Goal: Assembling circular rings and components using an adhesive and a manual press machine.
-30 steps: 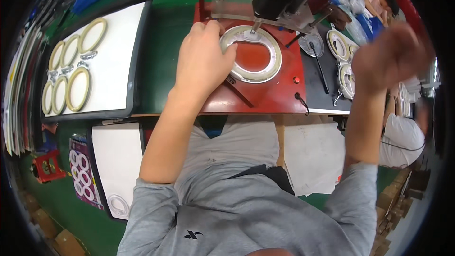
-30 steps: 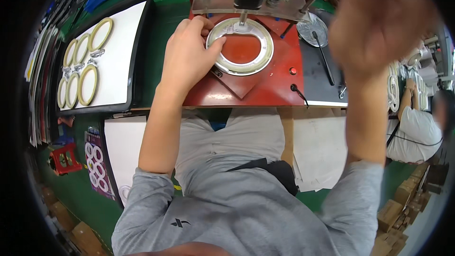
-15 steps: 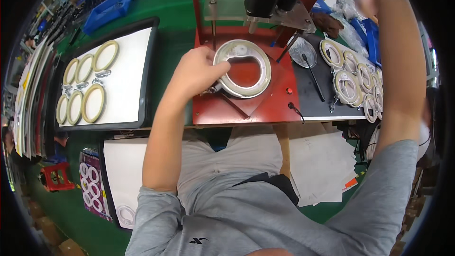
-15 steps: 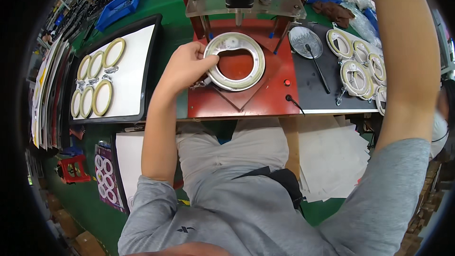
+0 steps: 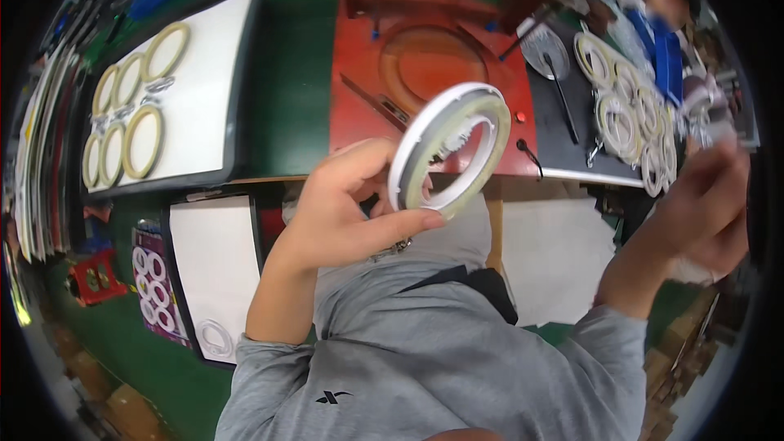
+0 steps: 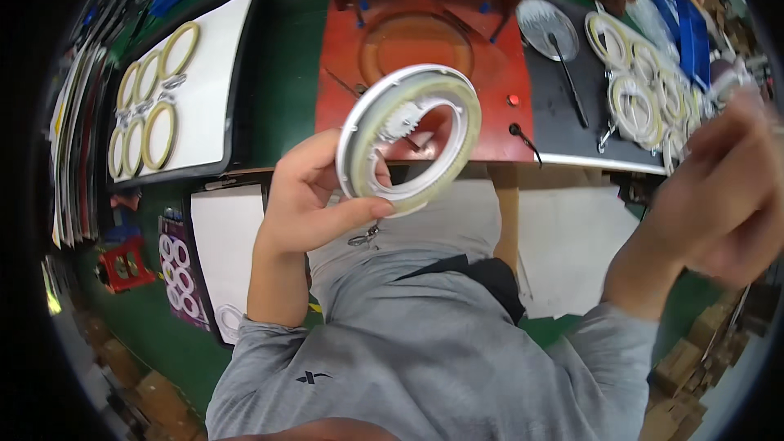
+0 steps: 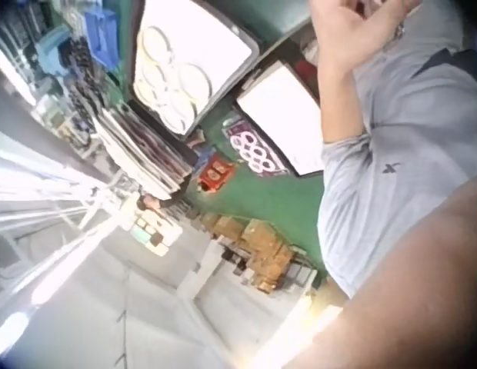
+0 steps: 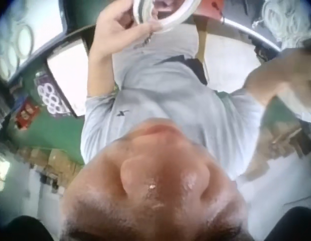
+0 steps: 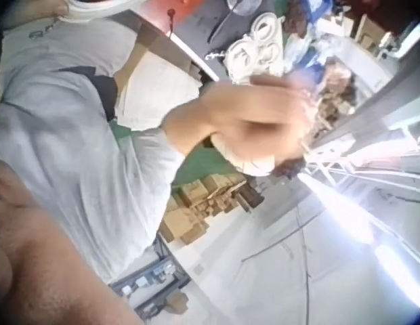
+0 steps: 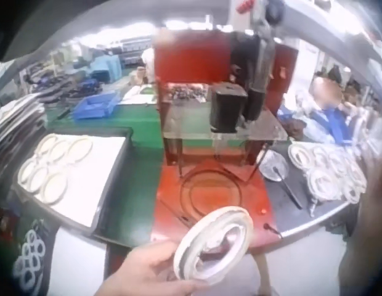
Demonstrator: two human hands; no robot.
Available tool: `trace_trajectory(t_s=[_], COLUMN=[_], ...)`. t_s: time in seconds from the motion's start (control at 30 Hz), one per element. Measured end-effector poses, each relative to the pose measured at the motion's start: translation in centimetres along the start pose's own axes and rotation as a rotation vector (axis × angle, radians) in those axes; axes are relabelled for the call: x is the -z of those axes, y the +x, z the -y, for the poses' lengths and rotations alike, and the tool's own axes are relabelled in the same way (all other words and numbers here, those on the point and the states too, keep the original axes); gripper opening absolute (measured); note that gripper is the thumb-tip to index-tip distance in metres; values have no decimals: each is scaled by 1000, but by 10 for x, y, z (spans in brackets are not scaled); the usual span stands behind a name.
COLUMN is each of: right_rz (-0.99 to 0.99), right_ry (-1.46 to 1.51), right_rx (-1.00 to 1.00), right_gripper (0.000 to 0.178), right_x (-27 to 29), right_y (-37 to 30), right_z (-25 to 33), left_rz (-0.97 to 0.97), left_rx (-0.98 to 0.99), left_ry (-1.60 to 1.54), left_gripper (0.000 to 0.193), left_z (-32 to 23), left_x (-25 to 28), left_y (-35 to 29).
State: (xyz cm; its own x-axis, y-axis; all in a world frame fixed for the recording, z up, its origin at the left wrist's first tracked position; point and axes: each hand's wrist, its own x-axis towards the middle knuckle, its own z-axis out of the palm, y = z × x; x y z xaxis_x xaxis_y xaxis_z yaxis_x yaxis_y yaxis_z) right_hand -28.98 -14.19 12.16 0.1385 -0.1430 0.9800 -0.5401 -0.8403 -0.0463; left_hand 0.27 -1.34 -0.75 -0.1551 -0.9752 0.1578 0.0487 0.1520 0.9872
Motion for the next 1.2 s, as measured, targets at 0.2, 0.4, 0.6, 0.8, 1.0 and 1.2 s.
trace_trajectory(t_s=[0.2,0.4,0.6,0.8,1.0,1.2], right_rz=[905,828,920,711,621,389], right_ry=[-104,-448,-858,-1369,-1463,-1296], right_rx=[-742,-1584,-1814,-1914,-1900,-1899], right_gripper=[8,27,50,46,45,39], right_x=[88,218,298,300,298,301], right_y=[-213,-417,-492,-463,-479,-506], right_z=[42,9,-20,-45,-51,-37], left_rz=[-142,-258,-398,-459,-586,-599], left_rx=[59,213,221,213,235,318], left_ry=[-93,-127,-49,245,452,377], left_gripper=[32,40,35,39,50,43], left_z=[13,12,14,17,-1,2], left_x=[1,7,11,16,-6,-9], left_y=[12,44,52,58,61,67])
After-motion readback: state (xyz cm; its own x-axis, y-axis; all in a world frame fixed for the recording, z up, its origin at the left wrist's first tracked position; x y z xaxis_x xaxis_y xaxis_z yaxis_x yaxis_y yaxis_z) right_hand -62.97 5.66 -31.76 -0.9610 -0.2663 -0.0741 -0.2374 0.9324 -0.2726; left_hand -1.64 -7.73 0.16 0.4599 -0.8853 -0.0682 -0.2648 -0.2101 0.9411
